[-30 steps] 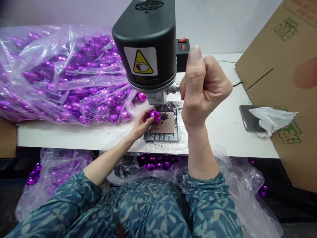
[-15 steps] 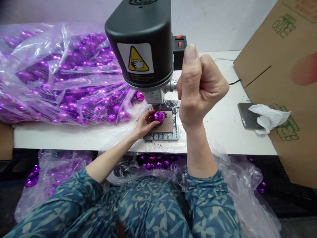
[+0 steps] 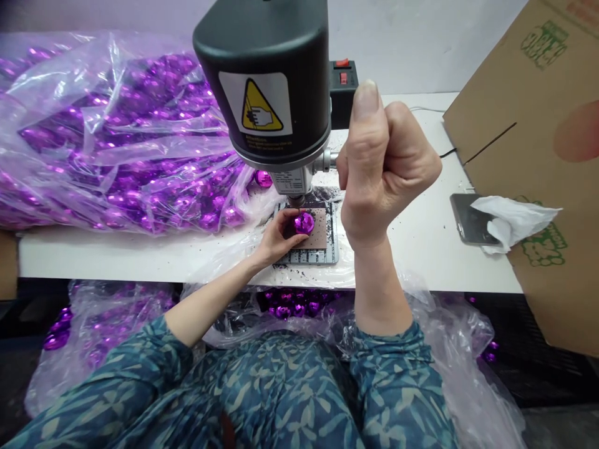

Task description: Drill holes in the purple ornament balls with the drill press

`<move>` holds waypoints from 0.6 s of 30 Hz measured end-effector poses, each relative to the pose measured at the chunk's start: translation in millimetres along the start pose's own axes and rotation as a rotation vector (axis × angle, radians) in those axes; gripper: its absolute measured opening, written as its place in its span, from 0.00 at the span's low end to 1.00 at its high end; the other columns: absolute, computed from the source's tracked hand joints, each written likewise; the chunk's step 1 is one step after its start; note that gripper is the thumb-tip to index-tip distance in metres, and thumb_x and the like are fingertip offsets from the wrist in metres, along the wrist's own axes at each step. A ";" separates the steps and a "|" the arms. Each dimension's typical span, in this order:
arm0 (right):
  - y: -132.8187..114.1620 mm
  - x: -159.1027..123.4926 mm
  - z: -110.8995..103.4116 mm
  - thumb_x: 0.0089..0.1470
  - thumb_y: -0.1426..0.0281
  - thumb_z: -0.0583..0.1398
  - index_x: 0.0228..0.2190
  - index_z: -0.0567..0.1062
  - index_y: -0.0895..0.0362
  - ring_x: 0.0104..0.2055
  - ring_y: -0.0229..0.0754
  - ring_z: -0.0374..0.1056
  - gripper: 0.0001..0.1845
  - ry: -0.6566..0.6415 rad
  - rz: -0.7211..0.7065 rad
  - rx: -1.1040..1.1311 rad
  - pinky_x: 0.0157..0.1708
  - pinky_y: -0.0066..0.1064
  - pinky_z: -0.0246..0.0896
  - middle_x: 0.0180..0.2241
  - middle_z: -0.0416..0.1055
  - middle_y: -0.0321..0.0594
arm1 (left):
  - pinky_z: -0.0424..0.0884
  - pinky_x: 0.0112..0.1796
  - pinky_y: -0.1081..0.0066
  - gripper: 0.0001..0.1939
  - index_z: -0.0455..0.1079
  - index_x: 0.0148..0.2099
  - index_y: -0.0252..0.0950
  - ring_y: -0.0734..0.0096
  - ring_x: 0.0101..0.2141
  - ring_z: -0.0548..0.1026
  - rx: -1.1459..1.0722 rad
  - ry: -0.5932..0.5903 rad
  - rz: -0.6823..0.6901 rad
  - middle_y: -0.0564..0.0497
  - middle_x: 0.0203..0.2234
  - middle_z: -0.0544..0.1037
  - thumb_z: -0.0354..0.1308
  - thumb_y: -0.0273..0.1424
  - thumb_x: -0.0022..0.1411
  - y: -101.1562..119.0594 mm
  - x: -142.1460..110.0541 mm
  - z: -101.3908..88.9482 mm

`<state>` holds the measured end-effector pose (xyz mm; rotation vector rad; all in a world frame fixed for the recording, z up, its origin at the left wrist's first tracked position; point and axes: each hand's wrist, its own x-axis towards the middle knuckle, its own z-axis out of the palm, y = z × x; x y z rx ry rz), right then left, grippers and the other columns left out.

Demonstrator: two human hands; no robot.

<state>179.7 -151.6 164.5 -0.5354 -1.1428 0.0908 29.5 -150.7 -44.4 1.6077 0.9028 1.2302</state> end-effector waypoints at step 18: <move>24.3 -32.8 -15.6 0.62 0.64 0.58 0.22 0.44 0.57 0.13 0.23 0.39 0.29 0.082 -0.220 0.089 0.16 0.22 0.42 0.15 0.34 0.28 | 0.69 0.63 0.50 0.29 0.70 0.57 0.38 0.51 0.59 0.75 0.009 0.043 -0.005 0.39 0.55 0.76 0.75 0.39 0.57 3.0 -1.5 -0.5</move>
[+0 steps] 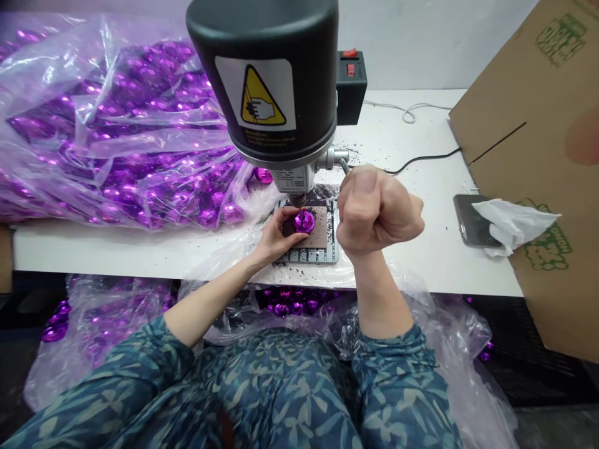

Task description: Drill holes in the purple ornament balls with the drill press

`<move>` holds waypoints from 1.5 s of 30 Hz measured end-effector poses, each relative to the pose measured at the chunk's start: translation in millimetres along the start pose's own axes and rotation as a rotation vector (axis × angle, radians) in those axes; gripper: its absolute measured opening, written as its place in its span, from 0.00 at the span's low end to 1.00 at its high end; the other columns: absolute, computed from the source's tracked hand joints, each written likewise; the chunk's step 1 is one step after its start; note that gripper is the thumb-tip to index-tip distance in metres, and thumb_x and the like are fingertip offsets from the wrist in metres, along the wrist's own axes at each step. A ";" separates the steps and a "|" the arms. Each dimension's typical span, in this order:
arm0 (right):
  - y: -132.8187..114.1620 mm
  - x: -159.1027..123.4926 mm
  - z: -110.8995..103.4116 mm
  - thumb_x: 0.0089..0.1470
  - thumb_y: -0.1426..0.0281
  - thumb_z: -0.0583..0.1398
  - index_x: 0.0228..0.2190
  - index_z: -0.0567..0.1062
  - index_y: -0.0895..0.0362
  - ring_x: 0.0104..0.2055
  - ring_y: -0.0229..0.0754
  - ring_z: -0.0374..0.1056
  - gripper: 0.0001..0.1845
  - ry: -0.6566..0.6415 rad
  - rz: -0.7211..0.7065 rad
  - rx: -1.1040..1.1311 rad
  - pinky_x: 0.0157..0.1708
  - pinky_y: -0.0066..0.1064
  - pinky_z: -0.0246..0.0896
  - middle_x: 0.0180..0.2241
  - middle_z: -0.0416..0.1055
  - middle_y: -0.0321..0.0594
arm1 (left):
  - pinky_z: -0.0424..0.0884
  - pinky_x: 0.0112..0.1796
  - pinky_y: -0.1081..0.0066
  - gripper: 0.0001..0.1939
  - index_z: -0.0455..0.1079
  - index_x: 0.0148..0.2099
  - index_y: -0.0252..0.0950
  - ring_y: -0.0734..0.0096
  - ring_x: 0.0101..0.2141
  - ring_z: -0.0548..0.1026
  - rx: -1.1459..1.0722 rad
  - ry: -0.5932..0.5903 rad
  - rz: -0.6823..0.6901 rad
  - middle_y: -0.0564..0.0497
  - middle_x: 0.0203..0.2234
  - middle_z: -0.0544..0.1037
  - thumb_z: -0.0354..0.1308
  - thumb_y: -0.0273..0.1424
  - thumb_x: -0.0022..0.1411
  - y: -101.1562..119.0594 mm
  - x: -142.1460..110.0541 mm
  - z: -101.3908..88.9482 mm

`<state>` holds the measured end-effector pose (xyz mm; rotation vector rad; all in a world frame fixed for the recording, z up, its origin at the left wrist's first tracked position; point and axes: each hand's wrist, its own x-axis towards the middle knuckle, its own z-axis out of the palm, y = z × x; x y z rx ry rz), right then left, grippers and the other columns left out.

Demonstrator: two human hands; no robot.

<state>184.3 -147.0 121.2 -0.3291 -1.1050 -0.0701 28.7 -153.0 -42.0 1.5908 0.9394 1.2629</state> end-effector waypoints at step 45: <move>-3.4 62.3 24.9 0.60 0.66 0.61 0.15 0.60 0.57 0.12 0.25 0.49 0.26 -0.113 0.377 -0.001 0.14 0.27 0.40 0.11 0.55 0.26 | 0.70 0.60 0.46 0.27 0.72 0.58 0.32 0.43 0.63 0.69 1.414 -0.412 0.230 0.35 0.62 0.73 0.55 0.13 0.57 11.8 104.6 -95.3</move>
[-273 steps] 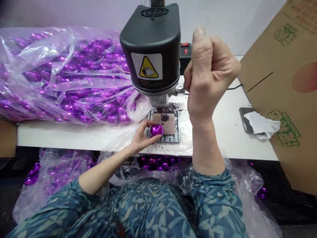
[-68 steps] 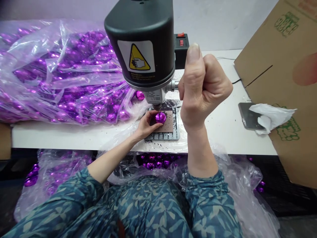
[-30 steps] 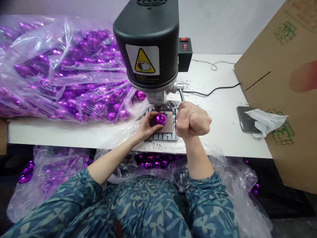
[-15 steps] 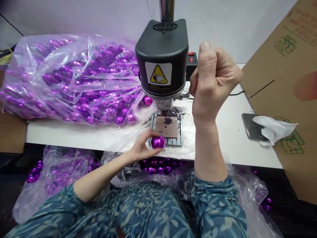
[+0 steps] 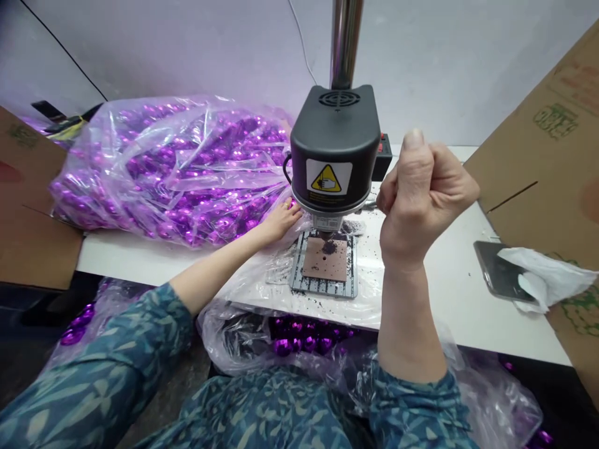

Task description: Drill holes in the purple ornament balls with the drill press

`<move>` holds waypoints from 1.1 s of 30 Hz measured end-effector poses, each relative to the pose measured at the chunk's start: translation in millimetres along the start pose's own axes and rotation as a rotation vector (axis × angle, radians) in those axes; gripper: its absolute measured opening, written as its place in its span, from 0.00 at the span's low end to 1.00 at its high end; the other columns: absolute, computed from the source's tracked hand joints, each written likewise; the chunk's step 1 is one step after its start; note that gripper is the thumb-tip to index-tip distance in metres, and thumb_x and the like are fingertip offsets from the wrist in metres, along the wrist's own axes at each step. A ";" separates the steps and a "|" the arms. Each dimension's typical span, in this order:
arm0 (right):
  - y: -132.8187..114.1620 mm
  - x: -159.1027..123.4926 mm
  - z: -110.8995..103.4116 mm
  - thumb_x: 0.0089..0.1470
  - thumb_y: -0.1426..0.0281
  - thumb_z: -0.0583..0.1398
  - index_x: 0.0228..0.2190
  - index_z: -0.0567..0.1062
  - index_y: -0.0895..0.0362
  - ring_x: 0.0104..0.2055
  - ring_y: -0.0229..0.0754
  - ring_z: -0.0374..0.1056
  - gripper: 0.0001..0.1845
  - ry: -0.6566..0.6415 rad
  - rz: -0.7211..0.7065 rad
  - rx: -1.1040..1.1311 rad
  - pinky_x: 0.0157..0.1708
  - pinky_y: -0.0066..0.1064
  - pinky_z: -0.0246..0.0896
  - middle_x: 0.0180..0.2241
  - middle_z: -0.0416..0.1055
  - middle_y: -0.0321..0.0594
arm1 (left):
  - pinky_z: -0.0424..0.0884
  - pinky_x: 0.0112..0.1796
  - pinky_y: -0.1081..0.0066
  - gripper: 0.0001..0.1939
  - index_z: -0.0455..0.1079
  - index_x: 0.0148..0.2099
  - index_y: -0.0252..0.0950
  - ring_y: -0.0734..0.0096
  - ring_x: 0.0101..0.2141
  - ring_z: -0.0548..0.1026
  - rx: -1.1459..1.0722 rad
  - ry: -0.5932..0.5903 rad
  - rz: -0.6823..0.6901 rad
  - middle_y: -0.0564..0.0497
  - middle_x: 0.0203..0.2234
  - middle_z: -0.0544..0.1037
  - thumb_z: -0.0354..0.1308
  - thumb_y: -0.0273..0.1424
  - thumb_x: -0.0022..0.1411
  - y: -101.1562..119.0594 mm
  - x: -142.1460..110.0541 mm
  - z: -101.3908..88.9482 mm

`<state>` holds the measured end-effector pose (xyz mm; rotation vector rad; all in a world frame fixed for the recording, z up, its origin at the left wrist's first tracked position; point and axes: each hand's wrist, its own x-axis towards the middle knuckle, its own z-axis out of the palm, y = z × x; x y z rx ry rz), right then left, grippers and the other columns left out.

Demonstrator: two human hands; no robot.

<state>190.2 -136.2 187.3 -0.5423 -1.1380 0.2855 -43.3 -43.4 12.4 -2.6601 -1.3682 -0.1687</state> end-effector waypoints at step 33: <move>2.5 -9.5 -0.9 0.63 0.62 0.59 0.19 0.56 0.57 0.13 0.22 0.47 0.26 -0.025 -0.070 -0.003 0.17 0.23 0.41 0.12 0.52 0.24 | 0.75 0.32 0.72 0.33 0.71 0.55 0.36 0.69 0.35 0.80 -1.741 0.327 -0.509 0.46 0.41 0.83 0.73 0.52 0.56 87.5 -73.1 7.0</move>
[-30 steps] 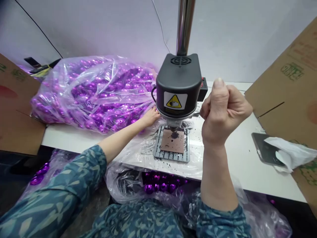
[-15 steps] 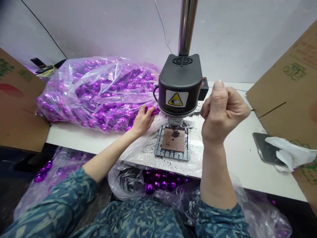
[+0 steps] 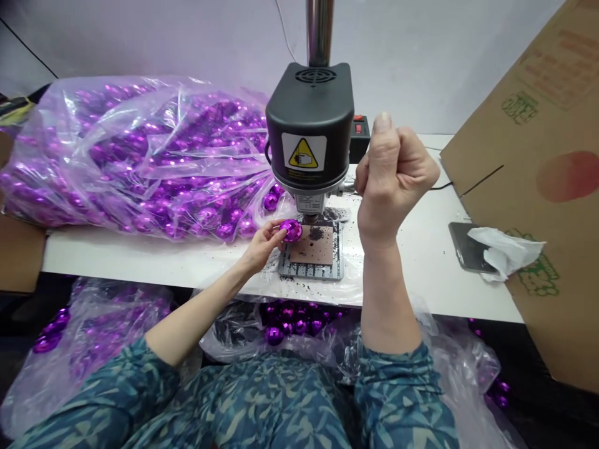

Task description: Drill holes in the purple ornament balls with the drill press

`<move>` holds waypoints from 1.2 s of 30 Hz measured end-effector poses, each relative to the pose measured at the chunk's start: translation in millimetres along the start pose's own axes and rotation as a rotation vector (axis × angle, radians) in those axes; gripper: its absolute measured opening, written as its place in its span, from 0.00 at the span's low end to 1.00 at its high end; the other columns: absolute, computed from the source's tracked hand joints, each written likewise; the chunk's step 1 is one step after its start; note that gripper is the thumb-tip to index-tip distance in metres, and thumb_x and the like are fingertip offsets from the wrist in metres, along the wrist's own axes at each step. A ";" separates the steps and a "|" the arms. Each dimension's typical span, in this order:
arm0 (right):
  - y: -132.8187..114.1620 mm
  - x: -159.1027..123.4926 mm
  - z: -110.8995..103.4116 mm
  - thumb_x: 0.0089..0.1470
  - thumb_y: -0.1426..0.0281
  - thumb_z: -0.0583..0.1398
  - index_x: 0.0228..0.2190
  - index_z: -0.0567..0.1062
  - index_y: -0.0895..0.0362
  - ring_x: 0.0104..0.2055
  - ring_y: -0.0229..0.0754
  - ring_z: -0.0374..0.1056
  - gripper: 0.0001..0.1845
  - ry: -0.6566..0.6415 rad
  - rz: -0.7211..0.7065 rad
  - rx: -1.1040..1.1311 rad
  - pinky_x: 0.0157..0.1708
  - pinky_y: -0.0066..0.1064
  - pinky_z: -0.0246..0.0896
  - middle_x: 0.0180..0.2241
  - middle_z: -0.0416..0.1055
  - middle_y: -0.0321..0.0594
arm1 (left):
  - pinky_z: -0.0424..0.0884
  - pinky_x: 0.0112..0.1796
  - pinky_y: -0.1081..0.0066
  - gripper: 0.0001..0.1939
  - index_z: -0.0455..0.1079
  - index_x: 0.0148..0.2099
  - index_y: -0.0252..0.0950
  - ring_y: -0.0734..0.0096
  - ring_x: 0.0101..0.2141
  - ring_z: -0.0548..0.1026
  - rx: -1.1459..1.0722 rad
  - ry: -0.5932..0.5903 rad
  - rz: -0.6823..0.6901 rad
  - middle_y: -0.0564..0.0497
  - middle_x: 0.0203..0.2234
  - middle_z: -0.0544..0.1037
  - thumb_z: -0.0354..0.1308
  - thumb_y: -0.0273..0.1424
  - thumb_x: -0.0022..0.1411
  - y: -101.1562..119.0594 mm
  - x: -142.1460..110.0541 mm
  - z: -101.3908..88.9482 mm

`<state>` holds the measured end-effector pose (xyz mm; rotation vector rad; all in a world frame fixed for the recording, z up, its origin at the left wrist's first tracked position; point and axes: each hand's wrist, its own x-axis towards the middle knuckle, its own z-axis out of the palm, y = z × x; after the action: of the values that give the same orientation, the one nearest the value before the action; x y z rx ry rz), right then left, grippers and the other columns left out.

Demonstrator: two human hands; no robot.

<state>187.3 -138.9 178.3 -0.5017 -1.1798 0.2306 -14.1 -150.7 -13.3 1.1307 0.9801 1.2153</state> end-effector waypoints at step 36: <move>-1.7 -42.4 -10.1 0.63 0.62 0.58 0.20 0.46 0.56 0.14 0.24 0.44 0.30 0.092 -0.102 -0.064 0.16 0.24 0.42 0.14 0.37 0.28 | 0.73 0.59 0.53 0.27 0.67 0.59 0.39 0.55 0.56 0.77 0.413 -0.146 0.360 0.41 0.55 0.76 0.70 0.40 0.63 -32.7 2.3 34.1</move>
<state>180.6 -161.0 141.2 -0.5015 -1.1218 0.0816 25.5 -152.4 -39.0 1.7566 0.9665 1.2172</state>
